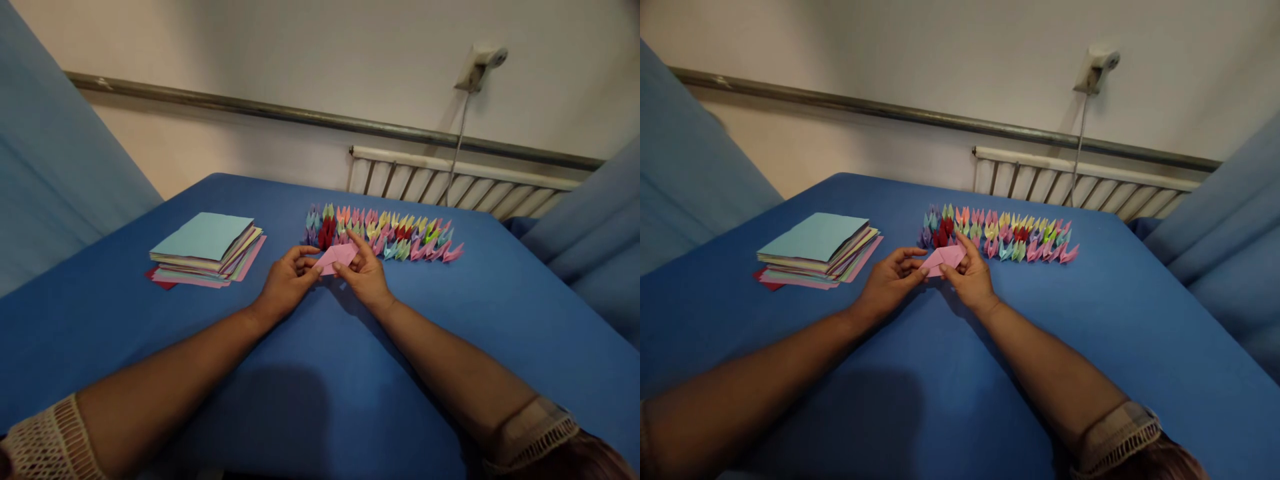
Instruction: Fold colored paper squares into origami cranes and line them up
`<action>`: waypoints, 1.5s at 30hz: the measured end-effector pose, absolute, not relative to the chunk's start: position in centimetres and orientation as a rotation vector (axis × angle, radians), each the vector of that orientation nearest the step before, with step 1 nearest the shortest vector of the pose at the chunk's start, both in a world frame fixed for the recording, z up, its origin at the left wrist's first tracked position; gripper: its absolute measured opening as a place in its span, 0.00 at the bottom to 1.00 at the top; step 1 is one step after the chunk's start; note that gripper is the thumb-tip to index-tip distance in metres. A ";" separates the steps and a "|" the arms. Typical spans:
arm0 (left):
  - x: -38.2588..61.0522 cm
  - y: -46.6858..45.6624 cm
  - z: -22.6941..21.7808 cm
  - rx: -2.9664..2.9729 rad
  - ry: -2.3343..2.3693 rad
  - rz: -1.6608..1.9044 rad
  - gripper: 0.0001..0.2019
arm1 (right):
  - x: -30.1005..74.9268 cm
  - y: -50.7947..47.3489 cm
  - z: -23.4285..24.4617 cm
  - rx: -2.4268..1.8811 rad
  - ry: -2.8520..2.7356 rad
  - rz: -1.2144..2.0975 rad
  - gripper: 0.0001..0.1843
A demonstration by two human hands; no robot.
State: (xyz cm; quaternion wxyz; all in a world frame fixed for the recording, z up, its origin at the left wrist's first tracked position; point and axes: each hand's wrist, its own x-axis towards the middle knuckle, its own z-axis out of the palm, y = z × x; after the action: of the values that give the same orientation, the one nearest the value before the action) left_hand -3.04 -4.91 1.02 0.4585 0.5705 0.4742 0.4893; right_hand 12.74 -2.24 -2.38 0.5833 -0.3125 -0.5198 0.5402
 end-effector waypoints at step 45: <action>-3.1 -4.8 1.2 1.284 1.139 1.139 0.15 | 12.1 -3.3 -2.2 -0.977 -1.191 1.461 0.18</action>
State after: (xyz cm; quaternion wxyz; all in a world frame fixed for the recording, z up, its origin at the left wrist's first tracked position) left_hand -3.14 -4.81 1.20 0.5148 0.5345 0.4739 0.4741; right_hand 12.13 -3.28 -2.18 0.4876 -0.4016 -0.4899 0.6009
